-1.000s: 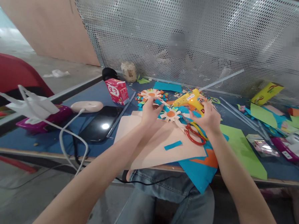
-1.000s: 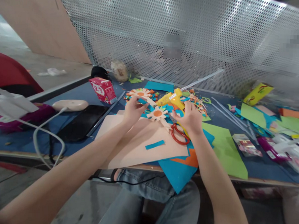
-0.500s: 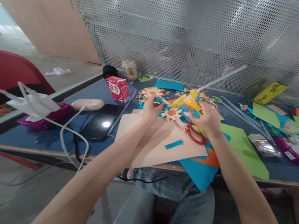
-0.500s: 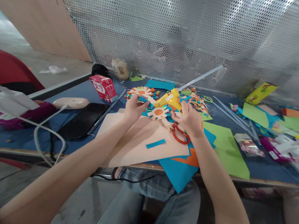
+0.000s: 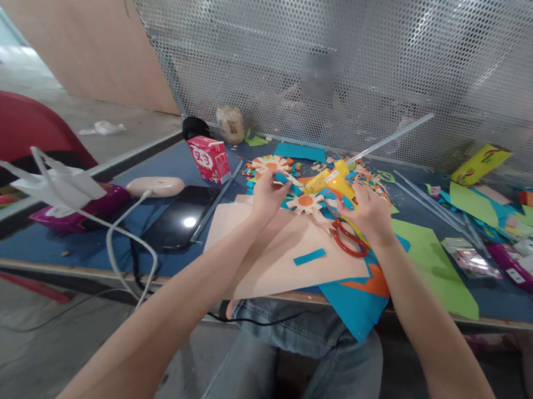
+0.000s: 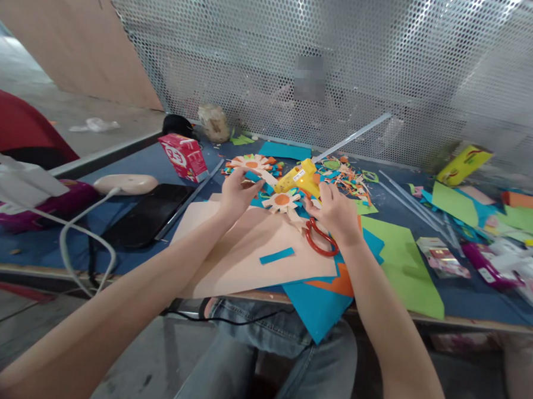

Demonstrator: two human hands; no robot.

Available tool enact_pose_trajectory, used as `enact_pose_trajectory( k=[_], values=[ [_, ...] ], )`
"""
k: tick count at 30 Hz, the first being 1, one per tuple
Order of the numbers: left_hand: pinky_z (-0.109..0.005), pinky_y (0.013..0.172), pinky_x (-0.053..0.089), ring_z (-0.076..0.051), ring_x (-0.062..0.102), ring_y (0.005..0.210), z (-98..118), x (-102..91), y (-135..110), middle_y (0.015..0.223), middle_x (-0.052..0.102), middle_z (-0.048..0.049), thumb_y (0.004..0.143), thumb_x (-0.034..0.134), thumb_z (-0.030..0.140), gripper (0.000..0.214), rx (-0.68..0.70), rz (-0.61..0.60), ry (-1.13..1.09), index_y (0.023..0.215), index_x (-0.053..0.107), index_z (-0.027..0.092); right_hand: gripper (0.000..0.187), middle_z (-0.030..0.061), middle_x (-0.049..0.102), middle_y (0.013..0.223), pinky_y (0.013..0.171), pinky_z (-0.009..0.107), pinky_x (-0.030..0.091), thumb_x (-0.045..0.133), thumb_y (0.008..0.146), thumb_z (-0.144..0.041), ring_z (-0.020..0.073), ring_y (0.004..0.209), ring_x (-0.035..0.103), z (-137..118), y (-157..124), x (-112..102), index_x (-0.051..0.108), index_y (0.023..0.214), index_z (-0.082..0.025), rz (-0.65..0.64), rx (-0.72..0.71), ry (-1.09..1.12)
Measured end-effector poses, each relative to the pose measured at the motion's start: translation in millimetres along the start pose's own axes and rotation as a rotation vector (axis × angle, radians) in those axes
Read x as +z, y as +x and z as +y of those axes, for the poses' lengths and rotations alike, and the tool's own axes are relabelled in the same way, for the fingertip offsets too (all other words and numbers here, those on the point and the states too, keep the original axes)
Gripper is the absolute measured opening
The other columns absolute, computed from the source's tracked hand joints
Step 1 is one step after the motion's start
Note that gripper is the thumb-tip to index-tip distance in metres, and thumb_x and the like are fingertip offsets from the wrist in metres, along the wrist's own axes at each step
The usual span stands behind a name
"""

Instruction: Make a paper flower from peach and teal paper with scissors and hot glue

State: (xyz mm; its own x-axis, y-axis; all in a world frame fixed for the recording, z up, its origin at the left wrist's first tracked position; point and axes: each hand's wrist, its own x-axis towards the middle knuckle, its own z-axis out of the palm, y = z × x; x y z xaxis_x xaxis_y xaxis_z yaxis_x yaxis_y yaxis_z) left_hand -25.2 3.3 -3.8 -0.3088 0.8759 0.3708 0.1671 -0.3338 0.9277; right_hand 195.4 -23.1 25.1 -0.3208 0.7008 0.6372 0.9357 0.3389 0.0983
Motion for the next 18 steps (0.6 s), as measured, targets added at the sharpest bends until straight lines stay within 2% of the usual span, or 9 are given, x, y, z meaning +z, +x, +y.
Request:
enact_pose_trajectory(
  k=[14,18],
  values=[
    [-0.019,0.046,0.044,-0.011,0.06,0.056,-3.6,0.0,1.0,0.07,0.057,0.0023,0.067,0.062,0.016,0.015,0.025,0.002,-0.014,0.078,0.052,0.02,0.047,0.0158,0.064,0.097,0.061,0.03,0.043,0.037,0.086,-0.045,0.0226,0.078,0.061,2.5,1.0,0.2,0.056,0.111,-0.01,-0.016,0.017,-0.041],
    [-0.019,0.046,0.045,-0.011,0.06,0.057,-6.5,0.5,2.0,0.07,0.058,0.0024,0.067,0.062,0.017,0.015,0.027,0.012,-0.015,0.078,0.052,0.02,0.044,0.0147,0.064,0.095,0.058,0.028,0.042,0.038,0.087,-0.043,0.0208,0.075,0.061,2.9,0.3,1.0,0.056,0.11,-0.011,0.024,-0.008,-0.076]
  ],
)
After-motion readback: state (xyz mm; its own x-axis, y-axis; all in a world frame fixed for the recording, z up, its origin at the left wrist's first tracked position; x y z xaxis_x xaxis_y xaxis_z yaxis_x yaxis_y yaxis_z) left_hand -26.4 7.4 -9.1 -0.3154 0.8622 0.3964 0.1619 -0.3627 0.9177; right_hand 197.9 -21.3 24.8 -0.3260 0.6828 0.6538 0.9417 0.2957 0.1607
